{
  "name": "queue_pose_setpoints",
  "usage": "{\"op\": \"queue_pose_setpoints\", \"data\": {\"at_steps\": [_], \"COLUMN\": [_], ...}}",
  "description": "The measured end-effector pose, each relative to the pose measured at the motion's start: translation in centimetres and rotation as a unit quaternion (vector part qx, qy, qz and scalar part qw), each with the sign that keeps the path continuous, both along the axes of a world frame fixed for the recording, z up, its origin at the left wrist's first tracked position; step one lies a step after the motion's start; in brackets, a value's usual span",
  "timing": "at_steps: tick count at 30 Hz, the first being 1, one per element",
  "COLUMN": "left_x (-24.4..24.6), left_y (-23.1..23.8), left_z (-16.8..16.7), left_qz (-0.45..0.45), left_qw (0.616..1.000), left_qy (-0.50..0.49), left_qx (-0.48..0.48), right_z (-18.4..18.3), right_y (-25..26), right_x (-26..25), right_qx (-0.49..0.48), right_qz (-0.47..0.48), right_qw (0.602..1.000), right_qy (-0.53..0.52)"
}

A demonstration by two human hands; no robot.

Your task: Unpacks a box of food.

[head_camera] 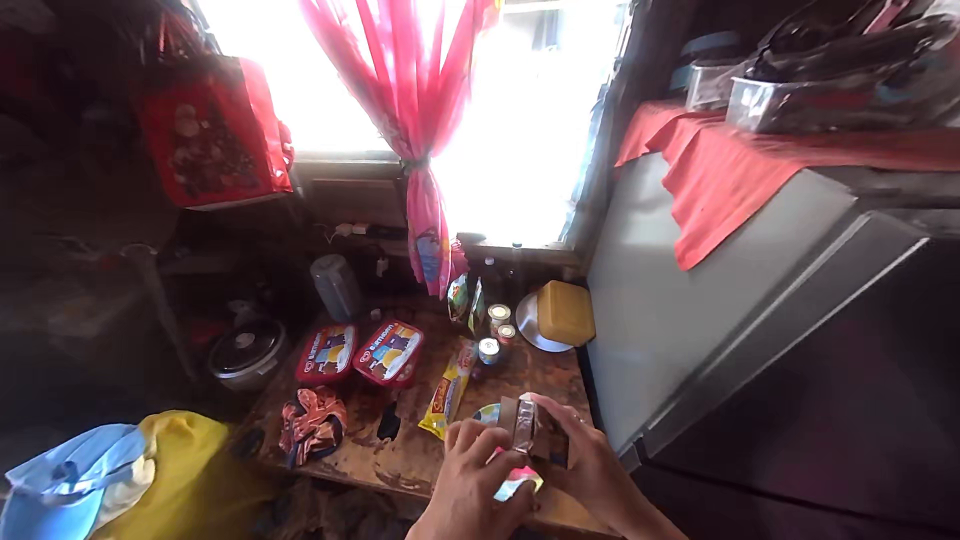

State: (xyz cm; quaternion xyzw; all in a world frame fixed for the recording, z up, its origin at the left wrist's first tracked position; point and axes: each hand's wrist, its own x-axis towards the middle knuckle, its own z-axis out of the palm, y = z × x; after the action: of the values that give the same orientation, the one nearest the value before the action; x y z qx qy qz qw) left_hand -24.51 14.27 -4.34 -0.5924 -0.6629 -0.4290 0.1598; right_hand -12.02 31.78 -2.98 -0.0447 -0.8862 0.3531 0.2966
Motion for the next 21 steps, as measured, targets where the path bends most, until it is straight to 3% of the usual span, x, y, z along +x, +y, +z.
{"op": "queue_pose_setpoints", "data": {"at_steps": [3,6,8,11,15,18,21], "left_x": [-0.5,-1.2,-1.4,-0.7,1.0,1.4,1.3], "left_y": [-0.1,0.3,0.7,0.8,0.1,-0.5,-1.1], "left_z": [0.0,-0.2,-1.4,-3.9,-6.0,-6.6,-6.8], "left_qz": [-0.077,-0.1,-0.126,-0.16,-0.159,-0.162,-0.162], "left_qw": [0.962,0.833,0.749,0.665,0.609,0.577,0.563], "left_qy": [-0.259,-0.538,-0.646,-0.728,-0.776,-0.799,-0.81], "left_qx": [-0.027,-0.081,-0.077,-0.049,-0.046,-0.046,-0.043], "right_z": [-0.3,-0.5,-0.2,1.7,5.0,6.0,6.1], "right_y": [0.3,0.1,0.0,-0.6,-2.2,-3.4,-4.7], "right_x": [-0.1,-0.3,-0.6,-1.1,-3.4,-4.9,-5.6], "right_qx": [0.112,0.214,0.283,0.332,0.296,0.283,0.276], "right_qz": [0.009,0.021,0.027,0.075,0.172,0.199,0.206], "right_qw": [0.994,0.976,0.957,0.923,0.808,0.756,0.741], "right_qy": [-0.005,-0.029,-0.055,-0.179,-0.48,-0.555,-0.577]}}
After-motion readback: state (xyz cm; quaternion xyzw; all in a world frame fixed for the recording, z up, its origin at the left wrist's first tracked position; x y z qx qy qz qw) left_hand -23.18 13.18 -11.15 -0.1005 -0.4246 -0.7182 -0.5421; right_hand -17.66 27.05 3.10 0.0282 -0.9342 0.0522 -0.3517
